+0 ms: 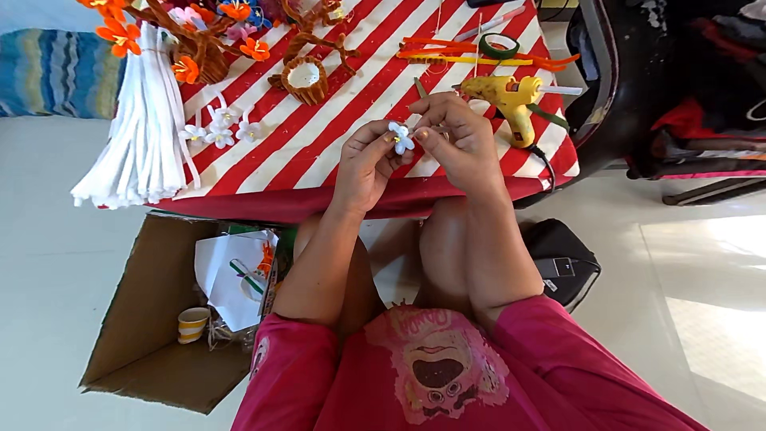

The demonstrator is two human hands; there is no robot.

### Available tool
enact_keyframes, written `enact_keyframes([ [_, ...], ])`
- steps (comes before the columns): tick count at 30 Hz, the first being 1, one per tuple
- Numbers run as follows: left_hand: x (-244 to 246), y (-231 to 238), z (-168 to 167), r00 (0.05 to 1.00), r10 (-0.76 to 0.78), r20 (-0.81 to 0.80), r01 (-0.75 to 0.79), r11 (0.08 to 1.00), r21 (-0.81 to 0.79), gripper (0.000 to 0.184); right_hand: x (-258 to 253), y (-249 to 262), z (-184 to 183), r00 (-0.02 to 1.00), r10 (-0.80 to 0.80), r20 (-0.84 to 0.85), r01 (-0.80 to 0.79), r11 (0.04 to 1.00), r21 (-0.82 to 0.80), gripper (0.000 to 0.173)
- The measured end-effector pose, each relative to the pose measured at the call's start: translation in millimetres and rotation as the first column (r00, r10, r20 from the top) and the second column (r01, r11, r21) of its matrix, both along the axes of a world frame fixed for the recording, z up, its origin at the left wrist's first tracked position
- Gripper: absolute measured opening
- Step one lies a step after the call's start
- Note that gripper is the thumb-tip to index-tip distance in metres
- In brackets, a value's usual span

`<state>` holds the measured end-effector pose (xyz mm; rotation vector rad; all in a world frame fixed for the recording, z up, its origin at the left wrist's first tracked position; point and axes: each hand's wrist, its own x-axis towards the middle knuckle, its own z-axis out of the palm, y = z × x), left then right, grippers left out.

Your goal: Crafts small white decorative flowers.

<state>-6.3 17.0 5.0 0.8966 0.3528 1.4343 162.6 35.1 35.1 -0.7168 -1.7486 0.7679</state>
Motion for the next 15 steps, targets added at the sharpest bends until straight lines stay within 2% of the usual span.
enact_keyframes([
  [15, -1.1, -1.0, 0.2, 0.995, -0.095, 0.029, 0.094, 0.995, 0.015, 0.022, 0.9, -2.6, 2.4, 0.999, 0.035, 0.004, -0.035, 0.998, -0.044, 0.006],
])
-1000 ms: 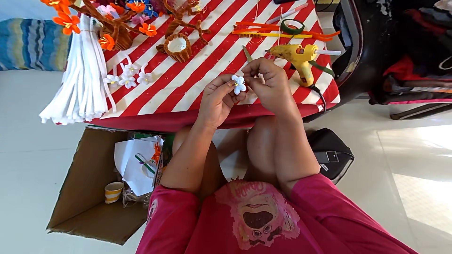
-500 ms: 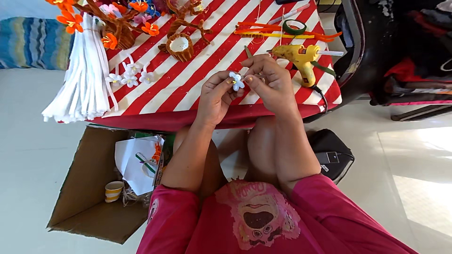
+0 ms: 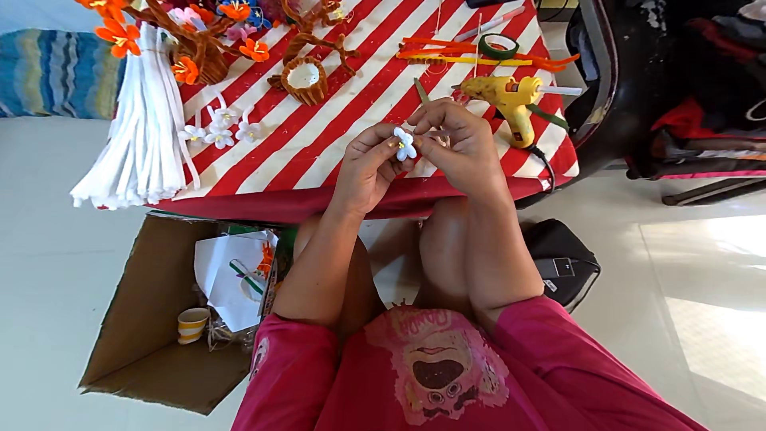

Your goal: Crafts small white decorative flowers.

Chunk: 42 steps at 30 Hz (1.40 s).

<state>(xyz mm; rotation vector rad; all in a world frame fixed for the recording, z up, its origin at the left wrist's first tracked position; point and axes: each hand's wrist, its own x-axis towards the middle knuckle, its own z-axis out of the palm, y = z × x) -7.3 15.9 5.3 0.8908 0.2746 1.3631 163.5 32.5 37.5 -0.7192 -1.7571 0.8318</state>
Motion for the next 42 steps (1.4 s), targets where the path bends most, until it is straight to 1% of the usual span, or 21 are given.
enact_keyframes([
  [2, 0.4, -0.1, 0.5, 1.000, -0.009, 0.006, 0.009, 1.000, -0.001, 0.022, -0.8, -0.9, 0.4, 1.000, 0.007, -0.014, -0.007, 1.000, 0.000, 0.009],
  [5, 0.1, -0.2, 0.2, 1.000, -0.013, 0.005, 0.013, 1.000, -0.001, 0.022, -2.1, -2.2, 0.4, 1.000, 0.010, -0.018, -0.011, 1.000, -0.019, 0.008],
  [13, -0.5, -0.4, 0.5, 1.000, -0.013, -0.017, 0.013, 1.000, 0.001, 0.023, -0.3, 0.9, -0.4, 1.000, 0.008, 0.026, -0.007, 1.000, -0.030, 0.008],
  [18, 0.7, -0.8, -0.1, 0.998, -0.059, 0.030, 0.060, 0.997, -0.039, 0.023, 2.2, 2.8, -1.5, 1.000, -0.009, 0.029, 0.009, 1.000, -0.010, 0.007],
  [25, 1.1, -0.3, -3.4, 0.985, -0.142, 0.099, 0.148, 0.987, -0.061, 0.020, 1.4, 2.2, -2.1, 1.000, 0.028, -0.012, -0.028, 0.999, -0.029, 0.006],
  [30, 1.9, 1.4, -4.7, 0.985, -0.142, 0.100, 0.150, 0.986, -0.075, 0.022, 0.4, 3.6, -2.9, 1.000, -0.005, -0.020, 0.004, 0.998, -0.058, 0.003],
  [32, 2.4, 0.8, -2.7, 0.996, -0.062, 0.059, 0.066, 0.995, -0.077, 0.023, -3.8, 3.7, -4.7, 0.997, -0.077, -0.013, 0.076, 0.996, -0.041, 0.002],
  [34, 4.8, -0.1, -1.6, 0.996, 0.085, -0.006, -0.085, 0.995, -0.060, 0.024, -9.3, 2.9, -6.0, 0.985, -0.175, -0.001, 0.175, 0.984, 0.021, 0.004],
  [36, 7.5, -0.7, -0.9, 0.970, 0.237, -0.055, -0.239, 0.971, -0.022, 0.023, -12.9, 2.1, -6.8, 0.974, -0.227, -0.016, 0.228, 0.970, 0.088, 0.004],
  [39, 7.9, -0.5, -1.0, 0.915, 0.387, -0.111, -0.381, 0.922, 0.068, 0.021, -13.2, -1.6, -4.4, 0.980, -0.193, -0.041, 0.197, 0.971, 0.133, 0.008],
  [42, 8.0, 0.0, -4.4, 0.879, 0.454, -0.146, -0.427, 0.886, 0.179, 0.019, -13.6, -4.2, -3.2, 0.993, -0.107, -0.044, 0.111, 0.989, 0.094, 0.009],
])
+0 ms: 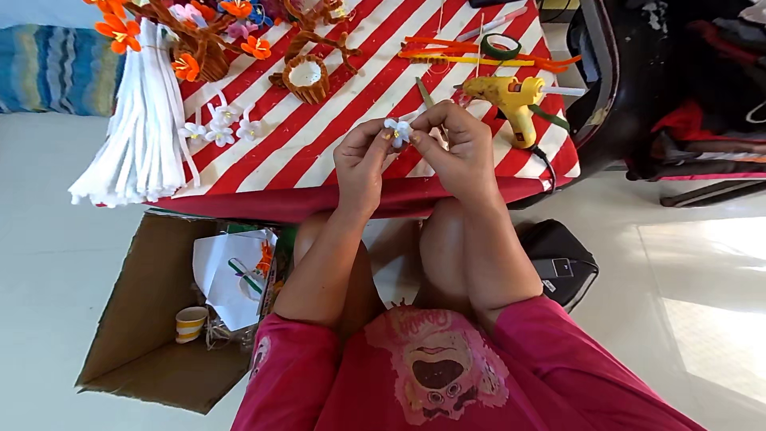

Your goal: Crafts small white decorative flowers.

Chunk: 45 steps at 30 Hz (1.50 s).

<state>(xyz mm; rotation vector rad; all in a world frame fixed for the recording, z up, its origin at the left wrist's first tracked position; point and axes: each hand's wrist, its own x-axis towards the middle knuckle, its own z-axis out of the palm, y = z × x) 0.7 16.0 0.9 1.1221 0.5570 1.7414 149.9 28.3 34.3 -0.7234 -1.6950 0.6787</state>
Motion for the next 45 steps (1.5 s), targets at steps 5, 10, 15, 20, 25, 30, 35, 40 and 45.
enact_keyframes([
  [5, 0.4, -2.5, 1.0, 0.999, -0.041, -0.016, 0.041, 0.999, -0.003, 0.027, 0.7, 0.7, -1.2, 1.000, 0.023, -0.015, -0.024, 0.999, -0.030, 0.008],
  [10, 0.1, -1.5, -1.8, 0.999, -0.027, -0.035, 0.029, 0.998, 0.052, 0.013, 2.1, 0.7, 0.5, 0.998, 0.056, 0.005, -0.056, 0.998, -0.015, 0.007],
  [15, 0.3, -0.6, -1.4, 0.998, -0.010, -0.068, 0.014, 0.999, 0.047, 0.015, 0.5, -0.1, 1.0, 0.998, 0.063, 0.029, -0.063, 0.998, -0.012, 0.009],
  [20, 2.1, -1.0, -1.4, 0.995, 0.013, -0.098, -0.007, 0.998, 0.061, 0.021, 2.4, 0.8, 0.1, 0.999, 0.052, 0.006, -0.052, 0.998, -0.040, 0.010],
  [25, 1.2, -0.5, -1.1, 0.990, 0.055, -0.130, -0.045, 0.996, 0.079, 0.022, 2.1, 1.6, -0.6, 0.998, 0.065, -0.007, -0.066, 0.996, -0.054, 0.009],
  [30, -0.6, 0.7, -1.8, 0.989, 0.035, -0.143, -0.022, 0.995, 0.095, 0.021, 1.7, 1.9, -0.8, 0.998, 0.062, -0.011, -0.063, 0.996, -0.063, 0.009],
  [35, -4.1, 1.7, -2.6, 0.989, -0.058, -0.133, 0.068, 0.995, 0.073, 0.028, 3.8, 3.5, -0.9, 0.997, 0.045, -0.067, -0.051, 0.995, -0.089, 0.009],
  [40, -2.0, 2.3, -2.3, 0.988, -0.070, -0.138, 0.084, 0.992, 0.096, 0.026, 5.3, 4.2, -0.8, 0.991, 0.020, -0.134, -0.033, 0.995, -0.095, 0.009],
  [45, 5.4, 2.5, -2.0, 0.988, -0.027, -0.155, 0.046, 0.992, 0.119, 0.023, 5.7, 4.0, 0.2, 0.986, -0.012, -0.168, -0.006, 0.994, -0.106, 0.009],
])
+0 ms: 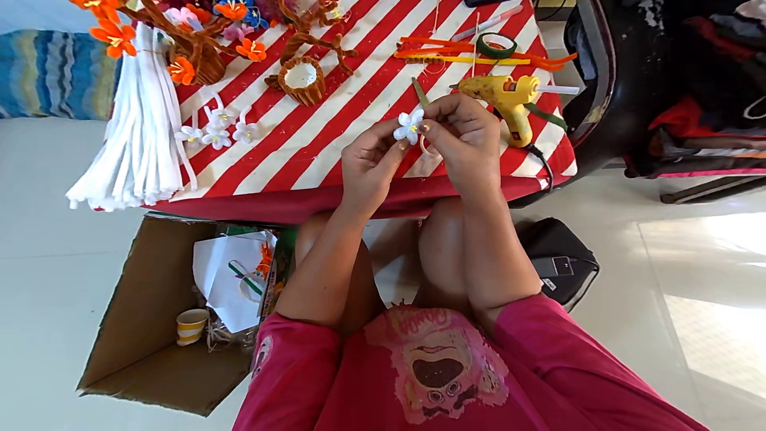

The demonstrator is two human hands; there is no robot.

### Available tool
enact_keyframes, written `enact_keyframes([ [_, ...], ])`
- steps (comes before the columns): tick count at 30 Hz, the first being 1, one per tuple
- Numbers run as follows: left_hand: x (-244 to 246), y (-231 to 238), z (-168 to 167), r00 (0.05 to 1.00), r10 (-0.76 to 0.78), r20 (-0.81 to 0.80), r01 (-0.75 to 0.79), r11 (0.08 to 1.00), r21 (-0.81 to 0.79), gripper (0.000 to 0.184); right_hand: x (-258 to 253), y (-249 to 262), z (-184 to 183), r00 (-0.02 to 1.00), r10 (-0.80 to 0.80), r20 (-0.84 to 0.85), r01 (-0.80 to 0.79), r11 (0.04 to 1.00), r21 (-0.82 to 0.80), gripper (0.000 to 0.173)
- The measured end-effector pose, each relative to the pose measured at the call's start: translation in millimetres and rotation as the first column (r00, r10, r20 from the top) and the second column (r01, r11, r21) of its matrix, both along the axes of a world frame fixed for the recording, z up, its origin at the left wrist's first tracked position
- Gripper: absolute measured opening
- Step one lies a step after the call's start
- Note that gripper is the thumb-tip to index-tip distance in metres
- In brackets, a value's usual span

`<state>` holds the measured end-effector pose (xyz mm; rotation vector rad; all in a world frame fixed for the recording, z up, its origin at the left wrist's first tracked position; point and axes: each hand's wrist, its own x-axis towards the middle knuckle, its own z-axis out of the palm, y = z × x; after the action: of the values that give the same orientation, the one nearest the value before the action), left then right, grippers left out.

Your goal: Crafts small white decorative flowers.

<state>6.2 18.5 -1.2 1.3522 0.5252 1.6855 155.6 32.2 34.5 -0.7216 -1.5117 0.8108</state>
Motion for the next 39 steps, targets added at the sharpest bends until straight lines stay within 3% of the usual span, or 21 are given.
enact_keyframes([
  [3, 1.9, -0.6, 1.4, 1.000, -0.011, -0.018, 0.011, 1.000, -0.007, 0.024, 0.8, 0.4, -0.3, 0.999, -0.002, -0.048, 0.002, 1.000, -0.008, 0.011],
  [8, 0.3, -9.4, 2.3, 0.977, 0.096, -0.192, -0.095, 0.995, 0.013, 0.022, 3.3, -0.5, 1.6, 0.995, 0.029, -0.098, -0.031, 0.999, -0.020, 0.013],
  [15, -3.8, -10.6, -0.3, 0.966, 0.136, -0.221, -0.122, 0.990, 0.075, 0.017, 0.9, -5.4, 4.4, 0.992, 0.102, -0.081, -0.100, 0.995, 0.025, 0.015],
  [18, -4.9, -8.6, -2.5, 0.975, 0.147, -0.167, -0.135, 0.987, 0.082, 0.016, -1.2, -6.4, 2.7, 0.989, 0.123, -0.081, -0.120, 0.992, 0.040, 0.012],
  [21, -5.7, 0.2, -5.2, 0.997, 0.071, 0.014, -0.071, 0.996, 0.052, 0.015, -1.1, -3.2, 0.9, 0.993, 0.108, -0.038, -0.106, 0.993, 0.051, 0.015],
  [26, -8.5, -1.1, 0.5, 0.983, 0.013, 0.185, 0.012, 0.991, -0.130, 0.016, -1.3, -0.3, -1.2, 0.978, 0.117, 0.173, -0.114, 0.993, -0.031, 0.021],
  [32, -11.2, -1.7, 1.7, 0.982, 0.004, 0.187, 0.022, 0.991, -0.135, 0.018, -7.0, 0.7, -3.4, 0.936, 0.033, 0.350, -0.066, 0.994, 0.084, 0.012],
  [39, -17.1, -3.1, -0.9, 0.996, -0.068, 0.055, 0.069, 0.998, -0.011, 0.013, -9.2, 2.4, -7.0, 0.942, -0.052, 0.331, -0.014, 0.981, 0.195, 0.012],
])
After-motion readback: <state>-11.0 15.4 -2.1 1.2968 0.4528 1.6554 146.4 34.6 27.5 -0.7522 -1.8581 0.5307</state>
